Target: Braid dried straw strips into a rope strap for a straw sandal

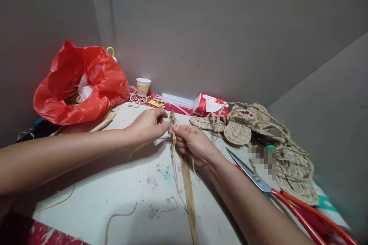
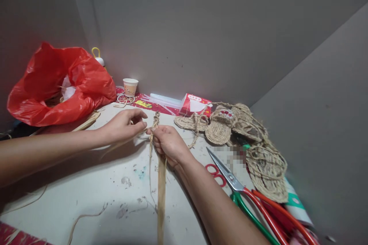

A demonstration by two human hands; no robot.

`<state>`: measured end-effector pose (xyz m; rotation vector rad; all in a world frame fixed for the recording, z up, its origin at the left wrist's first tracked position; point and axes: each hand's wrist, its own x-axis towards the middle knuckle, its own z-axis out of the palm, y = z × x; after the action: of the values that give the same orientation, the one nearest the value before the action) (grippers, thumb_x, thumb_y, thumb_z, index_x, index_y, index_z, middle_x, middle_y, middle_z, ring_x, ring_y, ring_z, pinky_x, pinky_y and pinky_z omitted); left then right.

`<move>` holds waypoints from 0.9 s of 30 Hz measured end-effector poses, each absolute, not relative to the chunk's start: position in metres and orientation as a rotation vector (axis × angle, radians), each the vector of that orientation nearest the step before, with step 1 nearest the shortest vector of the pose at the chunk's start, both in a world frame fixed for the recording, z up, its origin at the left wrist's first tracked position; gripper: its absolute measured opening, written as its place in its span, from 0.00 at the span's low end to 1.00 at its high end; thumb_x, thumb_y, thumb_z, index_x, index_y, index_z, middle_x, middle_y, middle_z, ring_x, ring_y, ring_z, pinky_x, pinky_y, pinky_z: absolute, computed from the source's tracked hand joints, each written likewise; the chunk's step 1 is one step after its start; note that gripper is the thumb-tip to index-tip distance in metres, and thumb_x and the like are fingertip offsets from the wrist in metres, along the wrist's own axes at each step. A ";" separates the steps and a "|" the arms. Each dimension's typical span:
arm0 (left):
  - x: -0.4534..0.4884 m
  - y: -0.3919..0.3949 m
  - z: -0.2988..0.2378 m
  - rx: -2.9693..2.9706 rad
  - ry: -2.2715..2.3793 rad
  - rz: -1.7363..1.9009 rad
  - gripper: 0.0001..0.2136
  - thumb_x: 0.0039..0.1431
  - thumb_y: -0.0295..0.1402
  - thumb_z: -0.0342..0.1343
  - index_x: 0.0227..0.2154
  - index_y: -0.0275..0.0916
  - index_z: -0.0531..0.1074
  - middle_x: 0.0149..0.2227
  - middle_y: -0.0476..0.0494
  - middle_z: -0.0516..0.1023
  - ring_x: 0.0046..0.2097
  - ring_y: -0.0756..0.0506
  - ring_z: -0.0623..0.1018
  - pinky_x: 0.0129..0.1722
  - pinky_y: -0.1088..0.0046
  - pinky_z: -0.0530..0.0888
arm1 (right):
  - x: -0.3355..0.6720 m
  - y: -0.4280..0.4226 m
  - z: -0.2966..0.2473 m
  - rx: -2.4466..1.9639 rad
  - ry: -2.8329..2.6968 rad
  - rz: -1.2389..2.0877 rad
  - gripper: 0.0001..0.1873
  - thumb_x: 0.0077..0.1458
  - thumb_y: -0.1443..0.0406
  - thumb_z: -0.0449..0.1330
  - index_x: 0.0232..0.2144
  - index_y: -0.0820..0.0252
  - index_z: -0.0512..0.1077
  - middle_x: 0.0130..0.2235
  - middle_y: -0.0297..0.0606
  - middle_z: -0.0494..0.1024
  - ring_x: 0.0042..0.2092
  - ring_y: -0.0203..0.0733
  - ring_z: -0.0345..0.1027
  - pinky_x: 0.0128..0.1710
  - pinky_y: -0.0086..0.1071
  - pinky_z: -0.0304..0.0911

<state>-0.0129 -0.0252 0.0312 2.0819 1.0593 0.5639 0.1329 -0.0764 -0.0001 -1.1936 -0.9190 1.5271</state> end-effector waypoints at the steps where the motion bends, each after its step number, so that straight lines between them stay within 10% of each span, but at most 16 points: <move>1: -0.011 -0.022 0.030 1.972 1.043 0.535 0.08 0.49 0.31 0.52 0.33 0.35 0.70 0.27 0.47 0.73 0.30 0.49 0.71 0.31 0.74 0.67 | 0.135 -0.076 0.001 -1.201 -0.935 1.536 0.14 0.45 0.61 0.62 0.19 0.60 0.61 0.12 0.20 0.51 0.14 0.24 0.37 0.13 0.21 0.33; 10: 0.002 -0.012 0.015 1.462 0.737 0.150 0.08 0.50 0.31 0.50 0.18 0.35 0.65 0.14 0.56 0.56 0.15 0.57 0.50 0.14 0.78 0.45 | 0.153 -0.075 0.001 -1.326 -1.162 1.612 0.16 0.46 0.56 0.63 0.19 0.62 0.65 0.12 0.20 0.51 0.15 0.25 0.36 0.14 0.23 0.32; 19: -0.002 -0.008 0.006 1.656 0.782 0.149 0.08 0.48 0.32 0.50 0.23 0.34 0.73 0.15 0.55 0.52 0.16 0.55 0.51 0.15 0.75 0.47 | 0.162 -0.076 -0.001 -1.544 -1.490 1.469 0.14 0.48 0.56 0.59 0.23 0.62 0.71 0.13 0.23 0.52 0.16 0.28 0.39 0.15 0.25 0.35; 27: 0.004 -0.007 0.003 1.408 0.834 0.050 0.10 0.47 0.33 0.49 0.14 0.39 0.58 0.15 0.57 0.47 0.16 0.56 0.46 0.16 0.74 0.41 | 0.155 -0.078 0.003 -1.775 -1.836 0.977 0.10 0.50 0.66 0.52 0.21 0.60 0.70 0.18 0.30 0.65 0.21 0.34 0.54 0.21 0.28 0.48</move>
<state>0.0036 -0.0065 0.0026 1.4079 0.8338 0.0505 0.1552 -0.0779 0.0032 -1.7751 -1.8358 0.9766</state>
